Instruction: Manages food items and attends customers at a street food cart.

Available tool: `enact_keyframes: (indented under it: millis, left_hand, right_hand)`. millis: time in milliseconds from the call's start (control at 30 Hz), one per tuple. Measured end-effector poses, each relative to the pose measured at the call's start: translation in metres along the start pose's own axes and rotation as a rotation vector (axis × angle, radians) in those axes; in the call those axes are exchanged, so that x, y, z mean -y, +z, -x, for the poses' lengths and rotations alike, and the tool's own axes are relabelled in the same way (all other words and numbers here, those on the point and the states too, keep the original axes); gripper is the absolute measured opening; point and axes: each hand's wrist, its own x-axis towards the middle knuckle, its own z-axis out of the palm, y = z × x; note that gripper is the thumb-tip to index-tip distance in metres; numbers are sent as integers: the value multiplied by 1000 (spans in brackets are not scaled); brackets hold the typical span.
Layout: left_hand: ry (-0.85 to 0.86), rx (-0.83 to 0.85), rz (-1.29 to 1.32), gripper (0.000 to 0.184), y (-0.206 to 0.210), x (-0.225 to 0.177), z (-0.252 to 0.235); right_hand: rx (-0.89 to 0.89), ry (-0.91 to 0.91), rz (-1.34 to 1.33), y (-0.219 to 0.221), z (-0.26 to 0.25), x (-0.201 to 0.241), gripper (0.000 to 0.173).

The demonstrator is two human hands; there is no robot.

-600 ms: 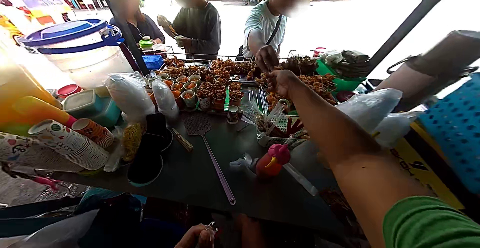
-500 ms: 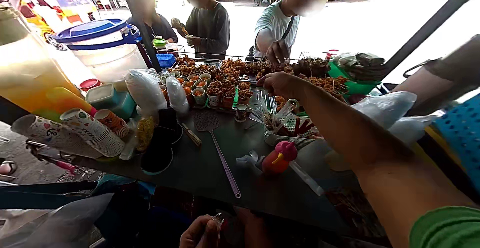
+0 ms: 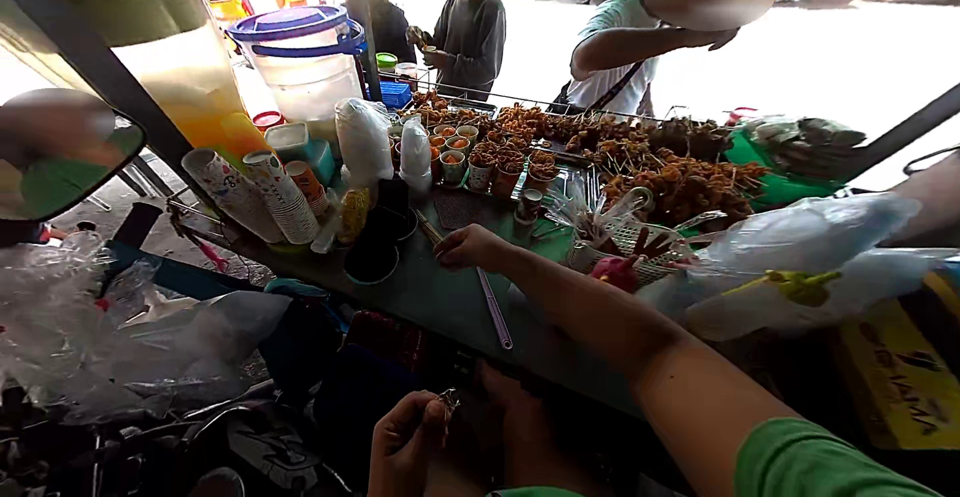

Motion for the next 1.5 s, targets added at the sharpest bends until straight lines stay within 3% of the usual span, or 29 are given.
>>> enact_keyframes:
  millis: [167, 300, 667, 800, 867, 1000, 1067, 1100, 1200, 1400, 1500]
  left_hand:
    - [-11, -52, 5, 17, -16, -1, 5]
    - [-18, -90, 7, 17, -27, 1, 2]
    - [-20, -134, 12, 18, -46, 2, -5]
    - [-18, -130, 8, 18, -45, 0, -4]
    - [-7, -161, -23, 19, -43, -1, -6]
    - [-13, -307, -146, 29, -32, -7, -20]
    - [-7, -353, -140, 23, -22, -8, -29]
    - [6, -331, -134, 22, -17, -7, -33]
    - [15, -269, -150, 45, 6, -7, -46]
    - [35, -104, -233, 55, 61, 5, -60]
    - [33, -31, -180, 32, 92, 2, -59]
  right_hand:
    - [-121, 109, -800, 37, -37, -24, 31]
    - [-117, 182, -972, 58, -55, -25, 54]
    - [-217, 261, -700, 85, -99, -2, 62]
    - [-232, 236, -511, 90, -88, 7, 55]
    - [-138, 121, -318, 91, -62, 9, 48]
    - [364, -281, -92, 94, 41, 1, 37]
    - [487, -399, -48, 102, 82, -18, 33]
    - [466, -437, -56, 107, 94, -30, 30]
    - [252, -474, -217, 116, 118, -56, 28]
    - [-143, -609, -353, 90, 152, -55, 19]
    - [-274, -694, -350, 68, 165, -58, 20]
